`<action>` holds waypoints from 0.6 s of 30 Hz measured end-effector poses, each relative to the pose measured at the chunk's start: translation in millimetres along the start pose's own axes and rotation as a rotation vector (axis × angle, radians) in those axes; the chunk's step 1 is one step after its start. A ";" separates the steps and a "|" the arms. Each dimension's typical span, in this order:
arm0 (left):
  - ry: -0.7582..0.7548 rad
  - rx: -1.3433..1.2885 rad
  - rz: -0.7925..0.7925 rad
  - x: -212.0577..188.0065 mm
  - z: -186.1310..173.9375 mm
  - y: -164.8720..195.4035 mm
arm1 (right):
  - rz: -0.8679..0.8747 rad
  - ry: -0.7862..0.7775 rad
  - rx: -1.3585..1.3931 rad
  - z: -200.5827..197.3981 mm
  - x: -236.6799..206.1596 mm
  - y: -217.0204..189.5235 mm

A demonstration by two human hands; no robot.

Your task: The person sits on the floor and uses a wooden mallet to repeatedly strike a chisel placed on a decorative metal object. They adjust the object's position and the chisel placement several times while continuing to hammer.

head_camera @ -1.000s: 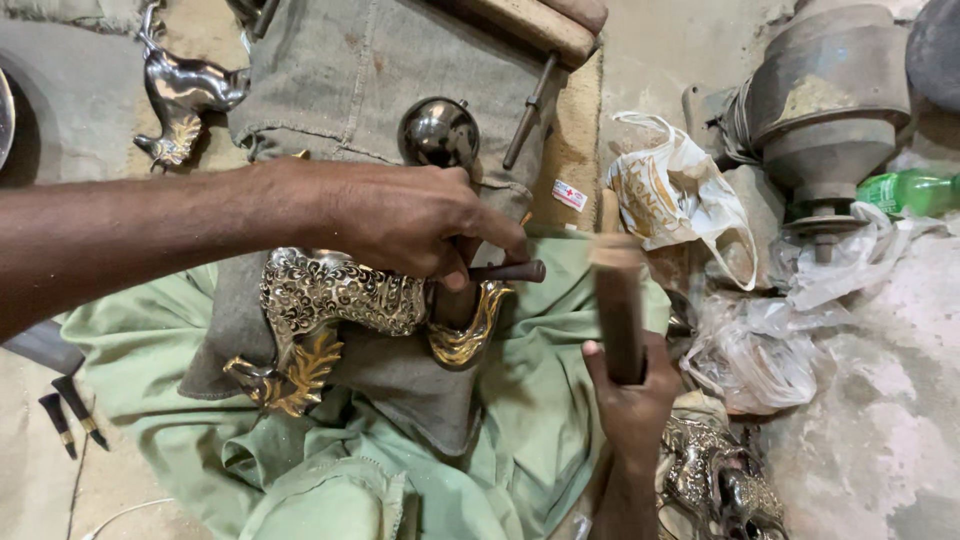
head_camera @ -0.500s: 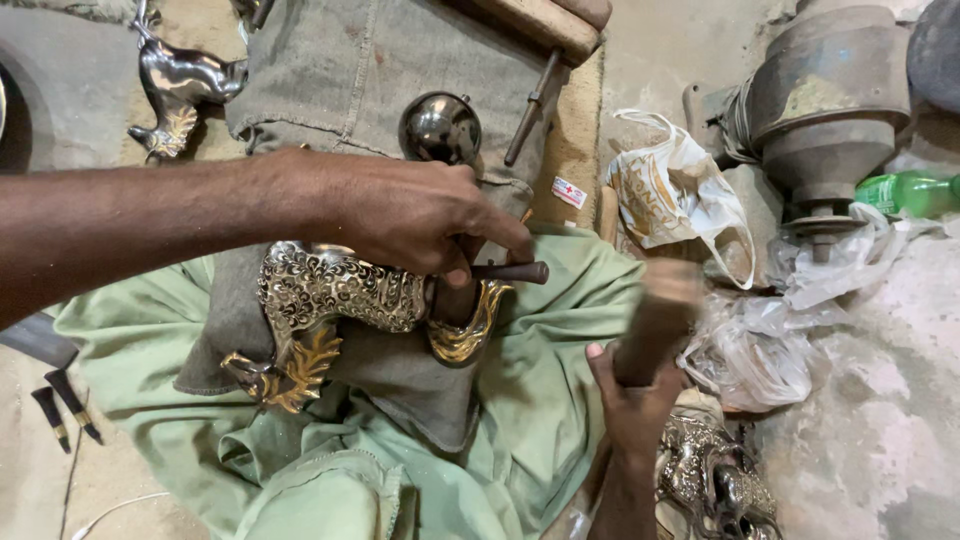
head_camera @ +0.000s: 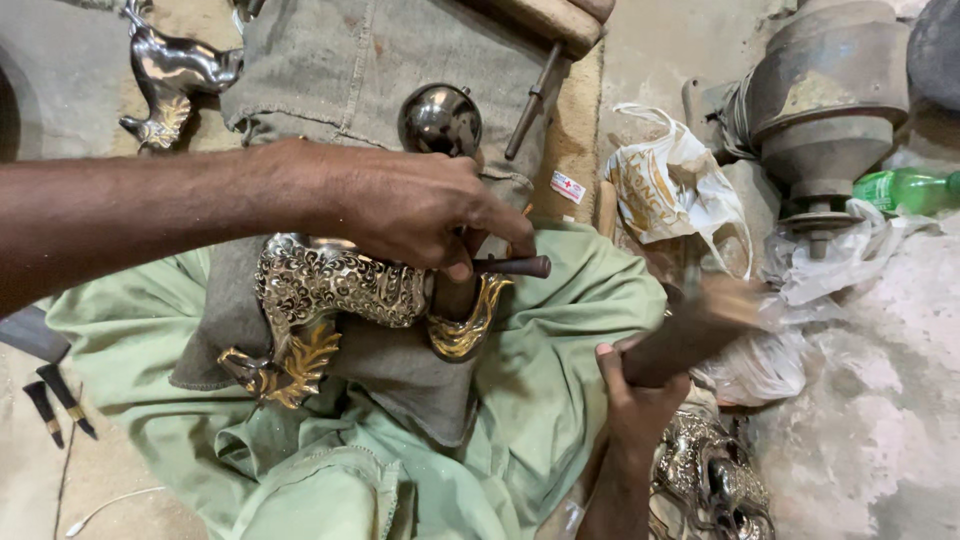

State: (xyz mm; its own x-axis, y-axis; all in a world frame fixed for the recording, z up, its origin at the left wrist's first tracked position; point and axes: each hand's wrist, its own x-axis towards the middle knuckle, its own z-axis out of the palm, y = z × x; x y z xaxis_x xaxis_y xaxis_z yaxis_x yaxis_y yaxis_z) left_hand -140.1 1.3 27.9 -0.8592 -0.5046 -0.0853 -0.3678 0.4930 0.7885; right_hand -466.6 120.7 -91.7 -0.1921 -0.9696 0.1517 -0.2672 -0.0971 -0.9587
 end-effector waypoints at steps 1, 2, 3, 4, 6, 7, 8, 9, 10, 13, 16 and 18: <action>-0.039 0.003 -0.094 -1.0 0.6 -0.2 | 0.051 0.062 0.337 -1.5 0.0 1.0; -0.081 0.009 -0.188 -1.9 1.1 -0.5 | -0.002 -0.017 0.003 -3.2 -0.6 2.6; -0.065 0.003 -0.148 -2.2 1.9 -0.4 | -0.062 -0.094 -0.329 -5.1 -1.1 4.3; -0.045 0.003 -0.109 -2.1 1.6 -0.6 | -0.129 -0.169 -0.658 -6.4 -0.5 6.1; -0.017 0.021 -0.065 -1.8 0.8 -1.0 | 0.048 -0.035 -0.263 -6.2 -1.2 8.5; -0.008 0.028 -0.059 -1.3 0.2 -1.2 | 0.142 0.024 -0.070 -5.9 -1.0 8.3; -0.005 0.025 -0.050 -0.5 1.4 -0.5 | 0.097 -0.003 -0.042 -5.5 -1.1 7.1; -0.027 0.012 -0.088 0.1 1.8 -0.2 | 0.051 -0.031 -0.014 -4.5 -0.3 5.2; -0.049 0.005 -0.125 0.4 1.3 -0.3 | 0.002 -0.057 0.019 -3.2 -0.4 2.8; -0.019 -0.027 -0.078 -0.4 -0.3 -0.3 | -0.078 -0.171 -0.676 -4.3 2.3 -6.3; -0.076 -0.022 -0.215 -1.9 1.0 1.6 | 0.058 0.018 0.274 -3.5 2.3 -7.6; -0.087 -0.004 -0.236 -2.5 1.2 2.7 | -0.061 -0.124 -0.382 -3.7 1.6 -4.5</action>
State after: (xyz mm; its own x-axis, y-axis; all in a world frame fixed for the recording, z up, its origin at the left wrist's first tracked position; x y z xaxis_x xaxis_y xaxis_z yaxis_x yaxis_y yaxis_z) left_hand -139.4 4.8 29.5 -0.7771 -0.5421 -0.3197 -0.5607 0.3658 0.7428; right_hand -469.3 120.4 -86.3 -0.0559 -0.9866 0.1535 -0.6105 -0.0879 -0.7871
